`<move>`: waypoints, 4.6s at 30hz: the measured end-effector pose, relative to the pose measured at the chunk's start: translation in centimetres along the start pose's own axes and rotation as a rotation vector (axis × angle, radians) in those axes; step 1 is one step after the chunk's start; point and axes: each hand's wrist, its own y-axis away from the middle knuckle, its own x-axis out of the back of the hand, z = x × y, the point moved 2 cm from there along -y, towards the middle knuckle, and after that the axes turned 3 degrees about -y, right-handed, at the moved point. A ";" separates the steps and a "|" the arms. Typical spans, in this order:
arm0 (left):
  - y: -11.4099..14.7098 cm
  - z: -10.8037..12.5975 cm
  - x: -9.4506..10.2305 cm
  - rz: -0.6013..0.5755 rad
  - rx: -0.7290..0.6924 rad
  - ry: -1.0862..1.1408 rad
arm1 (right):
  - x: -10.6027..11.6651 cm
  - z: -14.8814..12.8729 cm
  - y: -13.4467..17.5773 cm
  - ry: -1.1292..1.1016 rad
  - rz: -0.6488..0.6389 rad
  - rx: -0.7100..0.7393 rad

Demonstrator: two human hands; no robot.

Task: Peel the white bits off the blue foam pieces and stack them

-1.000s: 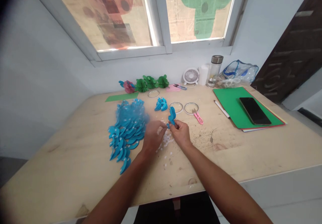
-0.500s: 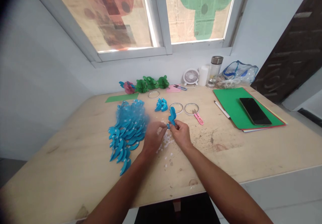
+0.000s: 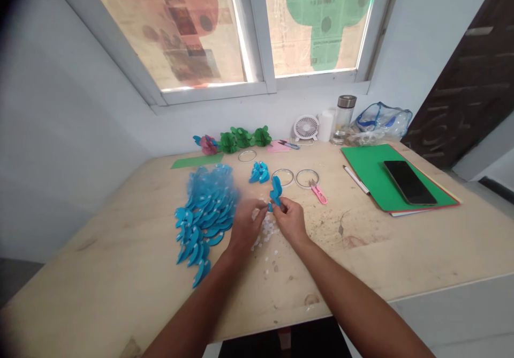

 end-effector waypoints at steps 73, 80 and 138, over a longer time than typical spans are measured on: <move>-0.9 -0.8 1.4 -0.031 0.566 0.865 | -0.6 -1.8 1.0 -0.091 -0.325 -0.025; -0.8 -0.6 1.5 0.004 0.551 0.846 | -0.6 -2.6 1.2 -0.147 -0.360 -0.023; 7.9 -8.5 14.2 -0.166 0.796 -0.539 | 1.0 0.1 0.3 -0.176 -0.176 -0.158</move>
